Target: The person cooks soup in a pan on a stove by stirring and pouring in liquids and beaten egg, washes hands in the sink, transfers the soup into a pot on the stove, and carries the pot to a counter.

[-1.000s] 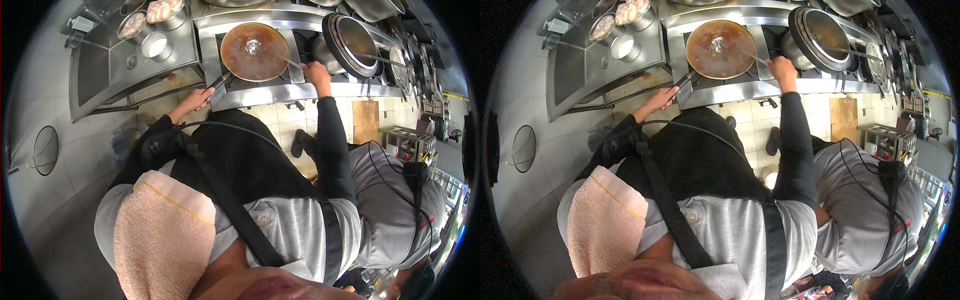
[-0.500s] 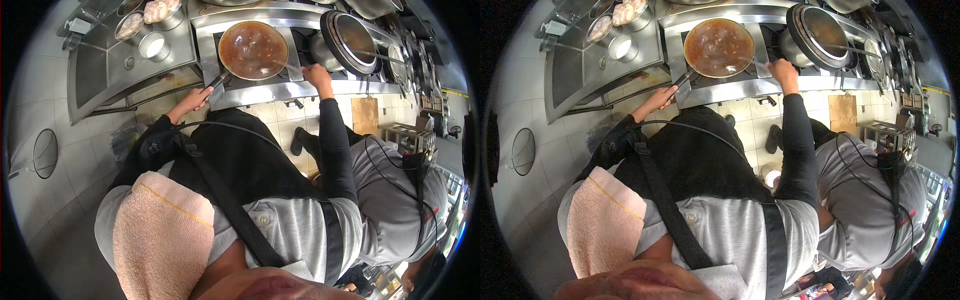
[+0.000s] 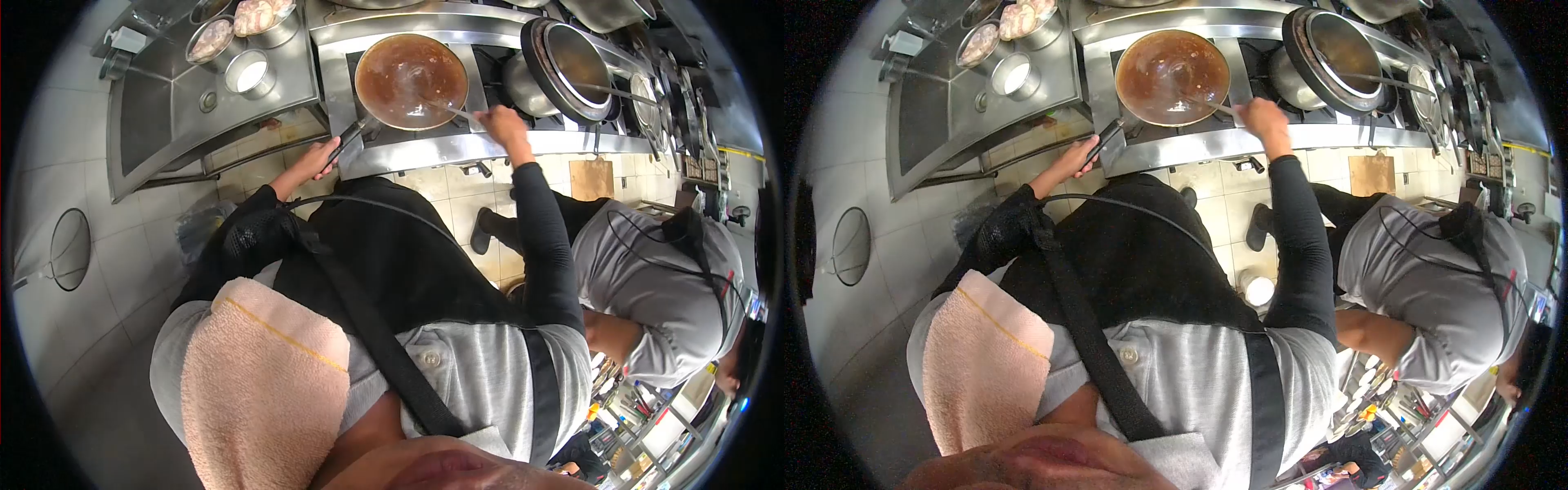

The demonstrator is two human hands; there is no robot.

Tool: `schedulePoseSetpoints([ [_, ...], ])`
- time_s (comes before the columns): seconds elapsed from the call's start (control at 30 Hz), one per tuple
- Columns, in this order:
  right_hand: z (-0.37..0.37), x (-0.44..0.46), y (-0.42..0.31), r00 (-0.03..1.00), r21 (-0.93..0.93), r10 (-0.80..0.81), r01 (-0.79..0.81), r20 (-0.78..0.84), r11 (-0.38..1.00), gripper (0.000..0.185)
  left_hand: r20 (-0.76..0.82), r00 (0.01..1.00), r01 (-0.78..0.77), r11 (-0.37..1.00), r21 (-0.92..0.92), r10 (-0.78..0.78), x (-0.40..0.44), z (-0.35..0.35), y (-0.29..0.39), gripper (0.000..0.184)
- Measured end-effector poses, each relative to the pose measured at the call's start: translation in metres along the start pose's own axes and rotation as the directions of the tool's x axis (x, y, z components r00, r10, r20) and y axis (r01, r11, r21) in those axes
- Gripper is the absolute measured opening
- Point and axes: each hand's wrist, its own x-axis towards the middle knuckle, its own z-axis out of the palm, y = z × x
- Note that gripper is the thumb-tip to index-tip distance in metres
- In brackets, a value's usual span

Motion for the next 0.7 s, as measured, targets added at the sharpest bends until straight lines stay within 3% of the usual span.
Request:
schedulePoseSetpoints([
  [0.13, 0.016, 0.034, 0.014, 0.985, 0.048, 0.080, -0.074, -0.153, 0.996, 0.049, -0.014, 1.000, 0.018, 1.000, -0.001, -0.018, 0.003, 0.001, -0.007, 0.063],
  [0.23, 0.010, 0.002, -0.018, 0.996, 0.035, -0.066, 0.068, -0.057, 0.997, 0.050, -0.023, 1.000, 0.015, 1.000, 0.011, -0.015, 0.001, 0.002, 0.001, 0.064],
  [0.33, 0.000, 0.010, 0.022, 1.000, 0.030, -0.029, 0.029, -0.006, 0.999, 0.050, -0.022, 1.000, -0.005, 1.000, 0.003, 0.005, -0.001, 0.000, -0.005, 0.064],
  [0.37, 0.008, 0.026, 0.027, 0.997, 0.021, 0.044, -0.043, -0.059, 0.999, 0.049, -0.013, 1.000, -0.006, 1.000, -0.005, 0.006, 0.000, 0.002, -0.007, 0.064],
  [0.47, 0.016, 0.020, -0.016, 0.991, -0.028, 0.004, -0.007, -0.131, 1.000, 0.050, 0.008, 1.000, -0.014, 1.000, 0.000, 0.014, -0.003, 0.005, 0.001, 0.063],
  [0.5, 0.025, 0.022, -0.008, 0.995, -0.013, -0.064, 0.063, -0.073, 0.998, 0.052, 0.011, 1.000, -0.011, 1.000, 0.006, 0.011, -0.006, 0.004, 0.004, 0.063],
  [0.6, 0.012, 0.022, 0.035, 0.998, 0.044, -0.062, 0.064, -0.032, 0.997, 0.052, 0.007, 1.000, 0.001, 1.000, 0.005, -0.001, -0.006, 0.008, -0.006, 0.062],
  [0.63, 0.007, 0.029, 0.034, 0.998, 0.056, 0.066, -0.067, 0.016, 0.996, 0.051, 0.000, 1.000, 0.005, 1.000, 0.003, -0.005, -0.004, 0.009, -0.009, 0.061],
  [0.7, 0.025, 0.028, 0.011, 0.996, -0.011, 0.014, -0.015, -0.090, 1.000, 0.051, -0.010, 1.000, 0.005, 1.000, 0.004, -0.005, 0.001, 0.009, -0.012, 0.060],
])
